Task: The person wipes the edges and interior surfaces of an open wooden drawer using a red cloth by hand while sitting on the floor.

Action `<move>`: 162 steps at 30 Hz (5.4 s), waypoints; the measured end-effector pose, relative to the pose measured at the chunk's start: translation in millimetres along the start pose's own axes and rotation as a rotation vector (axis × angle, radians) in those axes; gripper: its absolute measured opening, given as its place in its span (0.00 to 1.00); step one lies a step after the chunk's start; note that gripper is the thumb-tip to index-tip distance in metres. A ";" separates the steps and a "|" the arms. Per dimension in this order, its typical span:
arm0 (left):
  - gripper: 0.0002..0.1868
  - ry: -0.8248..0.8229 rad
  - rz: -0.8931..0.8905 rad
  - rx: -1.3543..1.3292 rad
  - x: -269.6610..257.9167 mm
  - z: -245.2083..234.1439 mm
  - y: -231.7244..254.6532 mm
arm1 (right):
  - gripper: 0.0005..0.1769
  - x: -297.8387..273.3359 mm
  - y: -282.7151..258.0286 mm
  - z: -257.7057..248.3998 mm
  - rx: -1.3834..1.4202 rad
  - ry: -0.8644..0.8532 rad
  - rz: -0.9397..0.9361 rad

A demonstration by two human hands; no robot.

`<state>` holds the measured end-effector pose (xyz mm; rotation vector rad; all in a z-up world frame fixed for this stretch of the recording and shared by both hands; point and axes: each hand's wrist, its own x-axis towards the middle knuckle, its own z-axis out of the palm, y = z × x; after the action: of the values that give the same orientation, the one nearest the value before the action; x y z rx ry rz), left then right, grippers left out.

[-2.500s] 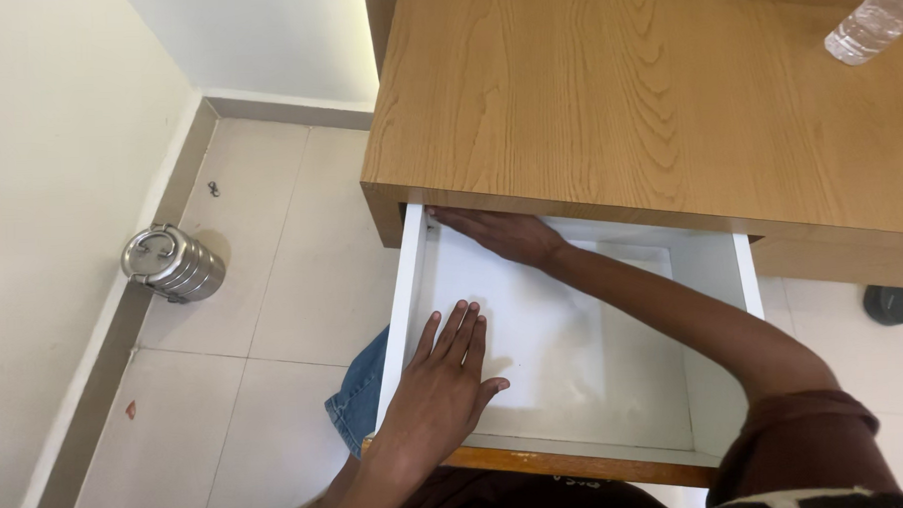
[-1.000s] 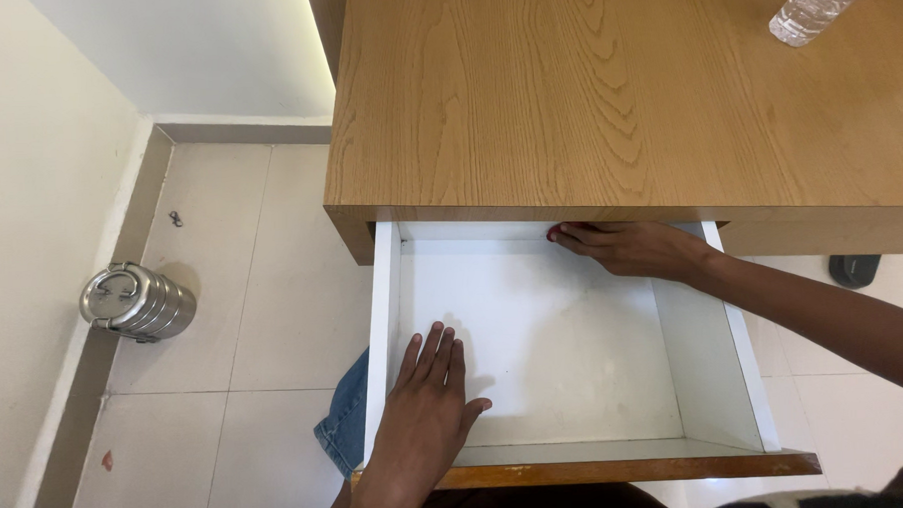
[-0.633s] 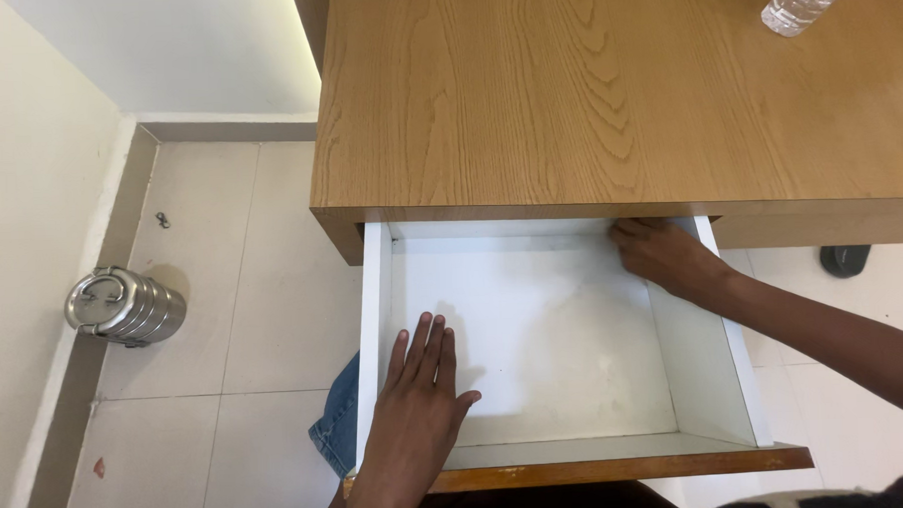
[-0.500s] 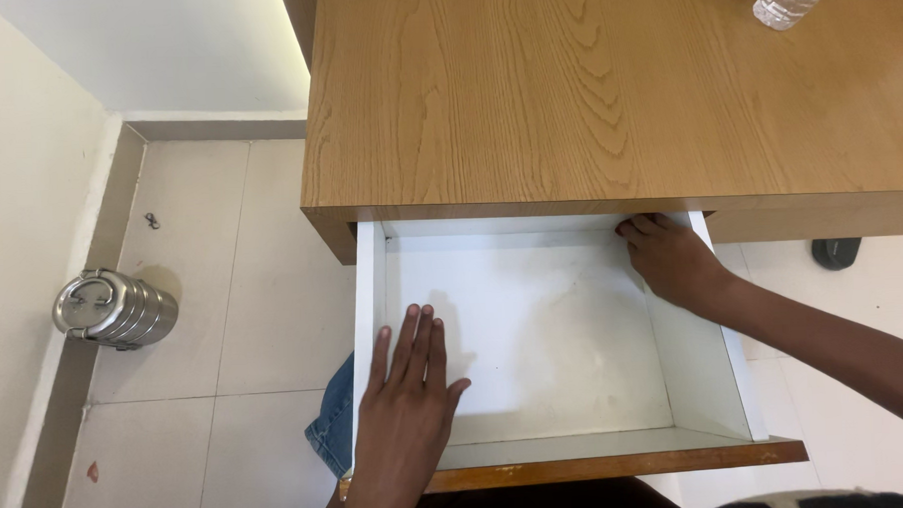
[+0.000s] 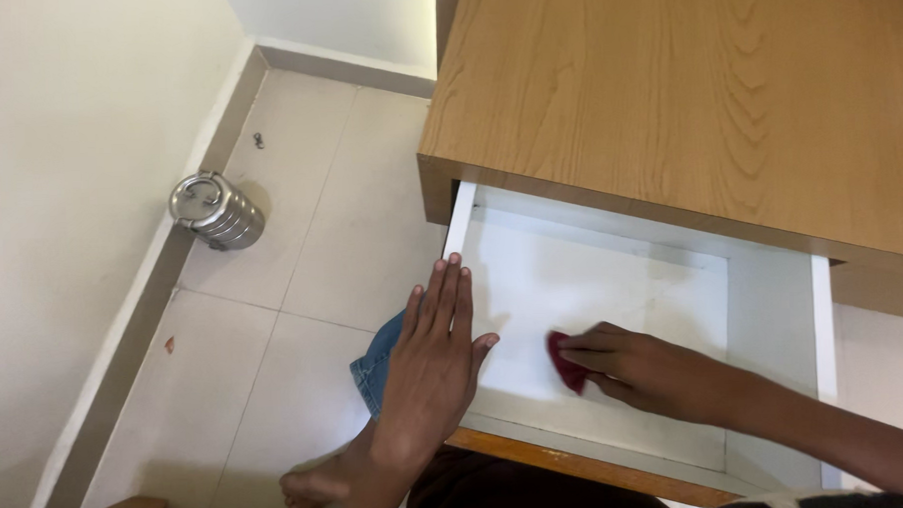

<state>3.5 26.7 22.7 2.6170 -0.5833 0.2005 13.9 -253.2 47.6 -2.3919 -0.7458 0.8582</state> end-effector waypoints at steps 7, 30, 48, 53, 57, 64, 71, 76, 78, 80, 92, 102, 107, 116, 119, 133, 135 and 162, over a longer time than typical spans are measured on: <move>0.43 -0.016 0.013 -0.054 -4.1 -7.4 -0.2 | 0.30 117.6 41.7 28.2 -0.673 0.346 -0.630; 0.39 -0.022 0.004 -0.020 -3.6 -2.6 0.7 | 0.16 91.0 11.5 90.1 -0.194 -0.118 -0.659; 0.37 0.010 0.015 0.030 -3.1 -3.4 2.8 | 0.33 149.2 64.4 -8.4 -0.399 0.425 -0.390; 0.37 0.012 0.008 0.014 -4.4 -3.0 2.9 | 0.28 123.6 45.6 15.3 -0.220 0.198 -0.425; 0.36 0.030 0.010 0.037 -4.2 -0.3 1.6 | 0.25 82.9 22.7 72.2 -0.223 -0.123 -0.631; 0.35 0.002 0.017 0.065 -4.6 2.0 -0.1 | 0.25 80.4 21.5 87.0 -0.290 -0.076 -0.661; 0.35 0.014 0.023 0.017 -3.9 1.1 -0.1 | 0.34 118.4 31.0 48.0 -0.393 -0.028 -0.503; 0.36 0.011 0.024 -0.026 -2.8 -4.2 1.2 | 0.42 142.2 66.3 -19.5 -0.504 0.263 -0.243; 0.36 0.012 0.025 -0.035 -1.9 -4.2 1.1 | 0.38 139.3 66.0 -15.9 -0.464 0.323 -0.307; 0.37 0.018 0.028 -0.032 -2.9 -2.9 1.9 | 0.35 134.9 65.4 -9.6 -0.479 0.340 -0.416; 0.37 -0.014 0.042 0.016 -3.3 2.2 1.6 | 0.30 71.6 26.3 82.1 -0.394 -0.080 -0.651; 0.37 -0.020 0.036 0.001 -4.4 2.4 3.4 | 0.39 100.0 79.0 -31.0 -0.529 0.151 -0.148; 0.37 -0.021 0.036 0.014 -2.5 2.8 3.3 | 0.38 76.1 64.5 2.6 -0.395 0.000 -0.174; 0.37 -0.031 0.047 -0.002 -2.1 5.5 1.9 | 0.33 44.8 42.6 75.6 -0.247 -0.188 -0.678; 0.36 -0.029 0.061 0.007 -0.6 3.1 -0.3 | 0.36 62.8 52.9 59.7 -0.418 -0.132 -0.493; 0.35 -0.380 0.439 0.168 40.7 15.4 -12.6 | 0.36 -9.7 54.3 18.9 -0.651 -0.023 0.131; 0.37 -0.443 0.587 0.131 70.4 33.1 -14.2 | 0.38 -46.4 34.7 25.5 -0.391 -0.122 0.267; 0.36 -1.191 0.937 -0.152 155.3 136.2 10.2 | 0.30 -127.3 21.6 63.5 0.263 0.338 0.606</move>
<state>144.7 -100.9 -58.1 1.8529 -2.0354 -1.1304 -105.7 -333.2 44.4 -2.4456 0.2274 0.6810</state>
